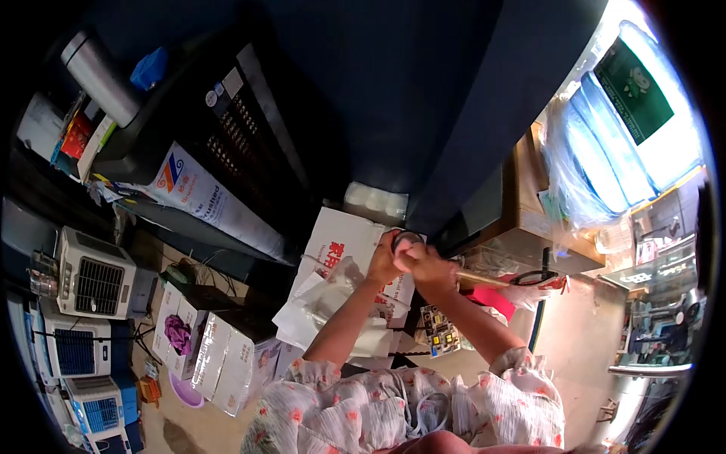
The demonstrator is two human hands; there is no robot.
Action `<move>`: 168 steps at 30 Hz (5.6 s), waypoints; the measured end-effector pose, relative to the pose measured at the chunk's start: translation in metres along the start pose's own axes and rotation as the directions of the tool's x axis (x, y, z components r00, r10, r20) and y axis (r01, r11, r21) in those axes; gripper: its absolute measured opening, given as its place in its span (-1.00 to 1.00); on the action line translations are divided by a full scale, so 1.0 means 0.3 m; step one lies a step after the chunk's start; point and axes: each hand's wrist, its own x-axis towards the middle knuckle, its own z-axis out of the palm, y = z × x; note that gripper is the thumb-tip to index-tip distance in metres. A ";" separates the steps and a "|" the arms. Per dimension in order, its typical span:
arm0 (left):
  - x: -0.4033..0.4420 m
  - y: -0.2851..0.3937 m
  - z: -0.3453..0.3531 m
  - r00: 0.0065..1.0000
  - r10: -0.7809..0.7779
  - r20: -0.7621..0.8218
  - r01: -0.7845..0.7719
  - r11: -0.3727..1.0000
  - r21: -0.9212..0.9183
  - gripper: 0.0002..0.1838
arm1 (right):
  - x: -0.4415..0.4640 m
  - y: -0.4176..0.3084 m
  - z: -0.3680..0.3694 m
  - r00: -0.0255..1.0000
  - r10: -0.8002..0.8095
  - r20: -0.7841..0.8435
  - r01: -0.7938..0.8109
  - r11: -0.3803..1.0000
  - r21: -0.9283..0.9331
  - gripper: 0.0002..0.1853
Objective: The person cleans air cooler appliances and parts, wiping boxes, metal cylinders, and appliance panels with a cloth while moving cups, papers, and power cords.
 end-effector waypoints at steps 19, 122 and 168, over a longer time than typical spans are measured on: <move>-0.160 0.077 -0.093 0.975 0.216 -0.046 -0.211 0.973 0.098 -0.01 | 0.247 0.281 -0.797 0.665 0.177 -0.726 0.018 0.967 0.252 -0.41; -1.858 -0.270 -0.348 0.348 -0.850 -0.396 0.845 0.468 -0.261 -0.66 | 1.055 -0.918 -0.770 0.679 -0.599 -0.425 0.690 0.321 0.649 -0.45; -2.947 -0.298 -0.567 -0.111 -0.938 -0.328 0.632 0.189 -0.752 -0.64 | -0.253 -1.955 0.851 0.869 -0.469 -0.159 0.496 0.821 0.284 -0.48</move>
